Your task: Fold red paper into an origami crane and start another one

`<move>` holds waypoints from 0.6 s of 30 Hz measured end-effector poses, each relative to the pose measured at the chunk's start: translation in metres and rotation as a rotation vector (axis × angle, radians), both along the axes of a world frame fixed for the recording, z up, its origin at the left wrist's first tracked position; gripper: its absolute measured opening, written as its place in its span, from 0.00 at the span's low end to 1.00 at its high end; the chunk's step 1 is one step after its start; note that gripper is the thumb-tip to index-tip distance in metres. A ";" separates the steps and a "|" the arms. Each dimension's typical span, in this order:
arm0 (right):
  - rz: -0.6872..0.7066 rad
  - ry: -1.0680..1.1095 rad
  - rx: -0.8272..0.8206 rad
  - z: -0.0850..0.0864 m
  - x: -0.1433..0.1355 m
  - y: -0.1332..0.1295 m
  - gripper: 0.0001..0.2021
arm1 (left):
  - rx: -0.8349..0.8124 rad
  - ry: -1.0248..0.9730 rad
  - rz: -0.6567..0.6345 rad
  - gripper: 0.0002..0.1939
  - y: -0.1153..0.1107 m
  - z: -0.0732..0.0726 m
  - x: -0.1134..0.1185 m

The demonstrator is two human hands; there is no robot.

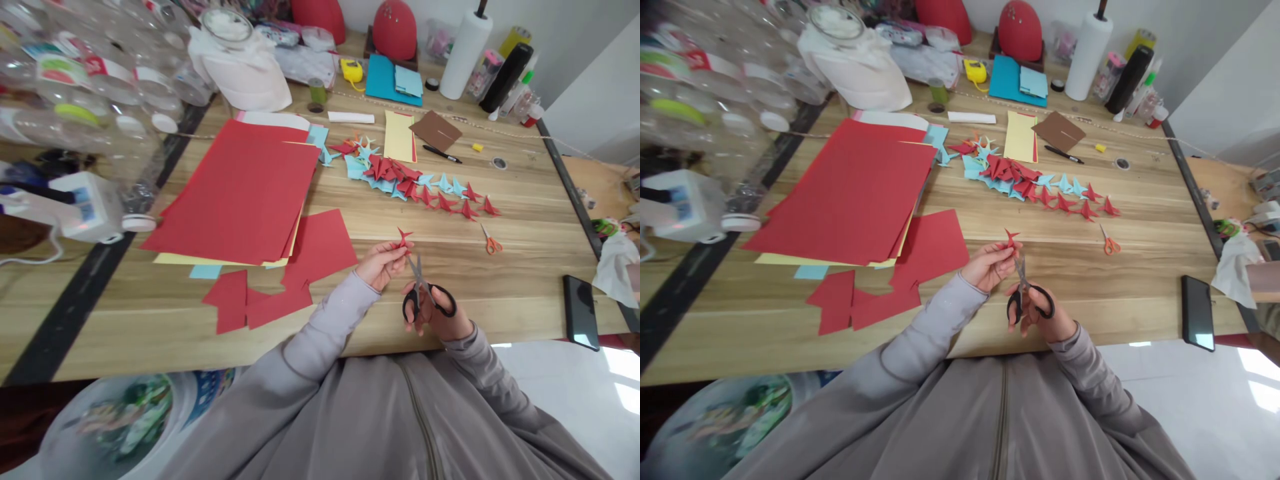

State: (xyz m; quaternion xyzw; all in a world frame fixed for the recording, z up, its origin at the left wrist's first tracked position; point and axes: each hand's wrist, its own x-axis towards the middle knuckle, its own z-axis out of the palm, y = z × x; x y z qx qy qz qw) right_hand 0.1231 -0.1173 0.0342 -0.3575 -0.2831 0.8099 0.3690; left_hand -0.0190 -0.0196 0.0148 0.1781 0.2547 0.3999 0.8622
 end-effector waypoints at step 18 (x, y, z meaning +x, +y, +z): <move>-0.003 0.002 -0.025 0.001 0.001 0.001 0.27 | 0.043 0.023 -0.012 0.11 0.001 -0.006 0.002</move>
